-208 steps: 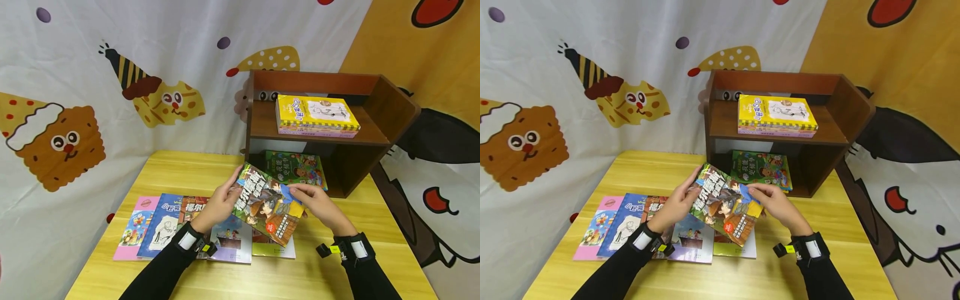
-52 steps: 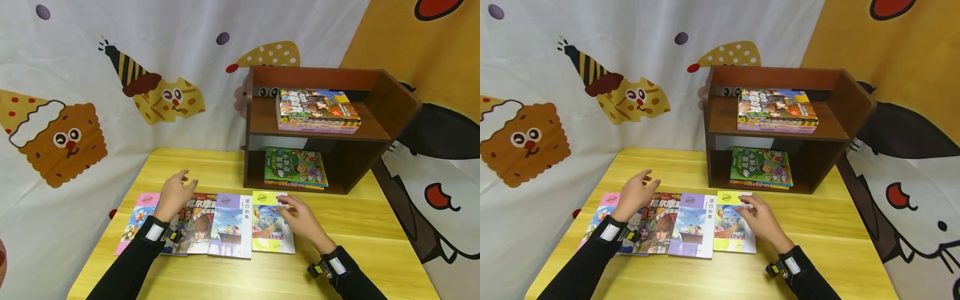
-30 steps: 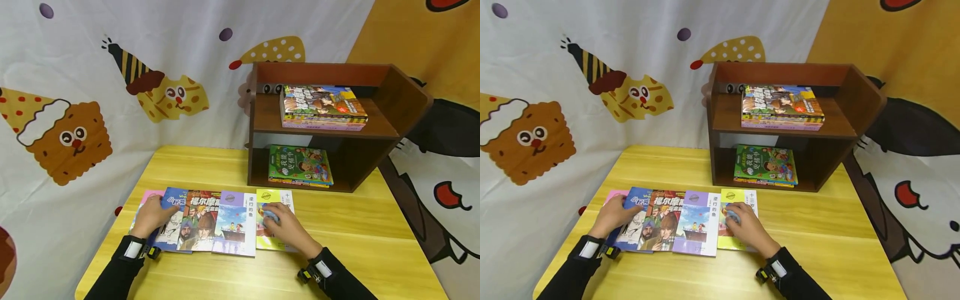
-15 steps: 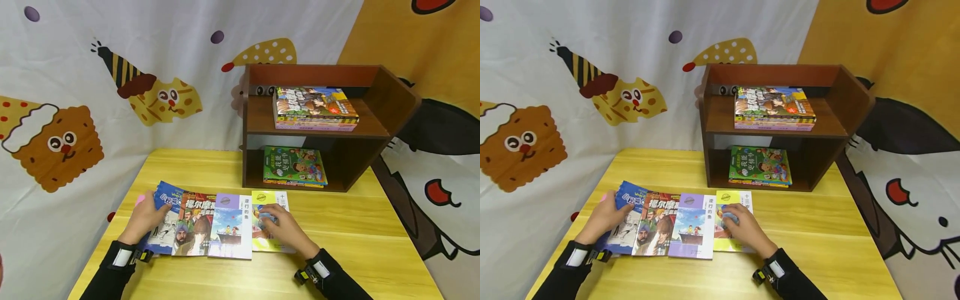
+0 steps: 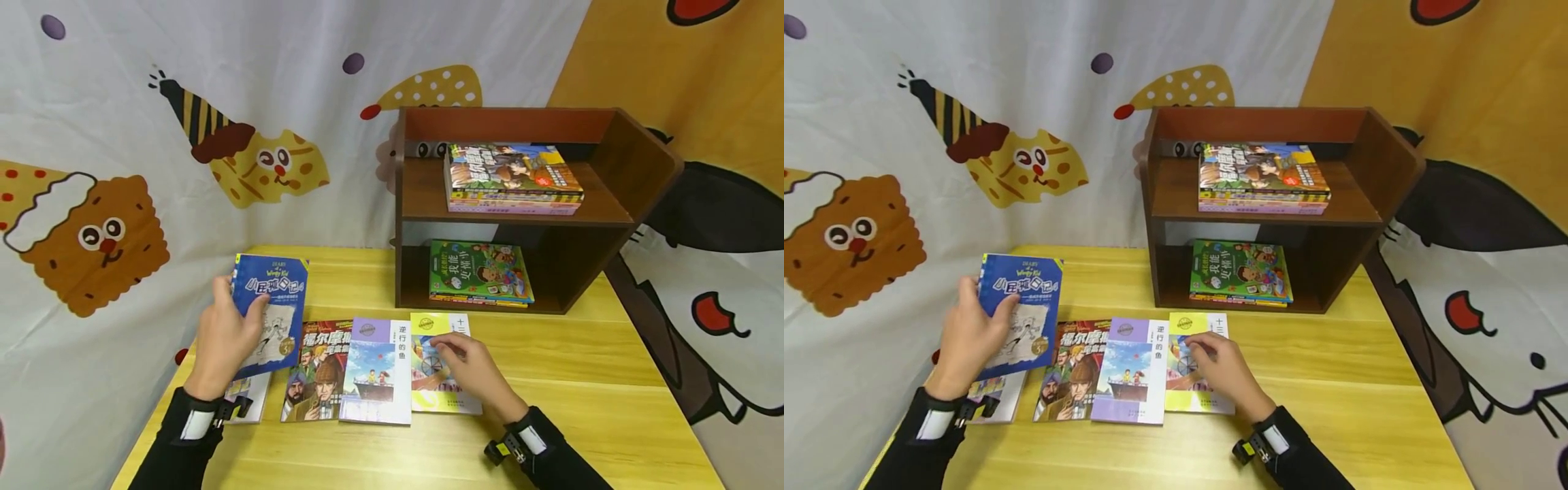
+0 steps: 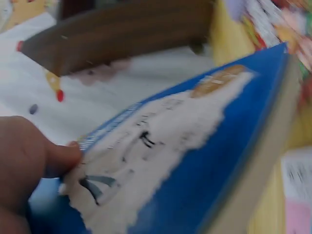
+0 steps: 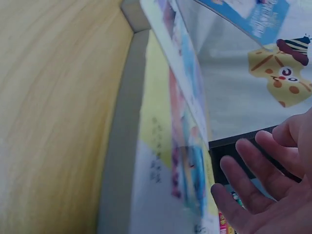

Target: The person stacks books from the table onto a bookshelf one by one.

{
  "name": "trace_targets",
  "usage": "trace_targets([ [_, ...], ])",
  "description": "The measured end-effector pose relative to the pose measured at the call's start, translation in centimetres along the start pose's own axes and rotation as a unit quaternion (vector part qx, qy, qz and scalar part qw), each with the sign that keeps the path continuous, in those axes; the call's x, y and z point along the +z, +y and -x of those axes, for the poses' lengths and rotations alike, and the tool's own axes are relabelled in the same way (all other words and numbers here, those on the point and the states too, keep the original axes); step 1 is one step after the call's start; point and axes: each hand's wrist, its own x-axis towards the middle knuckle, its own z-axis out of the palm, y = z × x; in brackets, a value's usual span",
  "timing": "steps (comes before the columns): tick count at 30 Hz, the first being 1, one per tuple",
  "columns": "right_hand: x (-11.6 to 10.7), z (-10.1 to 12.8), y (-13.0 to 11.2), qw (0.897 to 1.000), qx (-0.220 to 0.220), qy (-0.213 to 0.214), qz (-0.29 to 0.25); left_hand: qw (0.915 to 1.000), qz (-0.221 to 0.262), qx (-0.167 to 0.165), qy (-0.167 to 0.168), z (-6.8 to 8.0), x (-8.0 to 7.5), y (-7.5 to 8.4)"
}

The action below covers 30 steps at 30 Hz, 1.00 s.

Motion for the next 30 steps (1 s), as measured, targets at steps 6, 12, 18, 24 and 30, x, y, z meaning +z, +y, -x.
trace_targets([
  [6,-0.5,0.1,-1.9,0.999,-0.025,-0.017,-0.029,0.9813,0.192,-0.007,0.014,-0.4,0.6,4.7],
  [12,-0.9,-0.1,-4.5,0.99,-0.066,-0.046,-0.113,0.9327,0.359,0.012,-0.036,-0.2,2.4,9.7],
  [18,-1.7,0.0,-6.7,0.974,-0.102,-0.082,-0.185,0.8972,0.43,0.022,-0.096,0.0,5.0,13.0],
  [24,-2.0,0.3,-7.3,0.972,-0.082,-0.073,-0.206,0.8871,0.443,0.002,-0.128,0.5,7.9,14.7],
  [30,-1.9,0.4,-7.1,0.959,-0.059,-0.088,-0.262,0.8735,0.463,-0.012,-0.149,1.4,10.4,15.2],
])
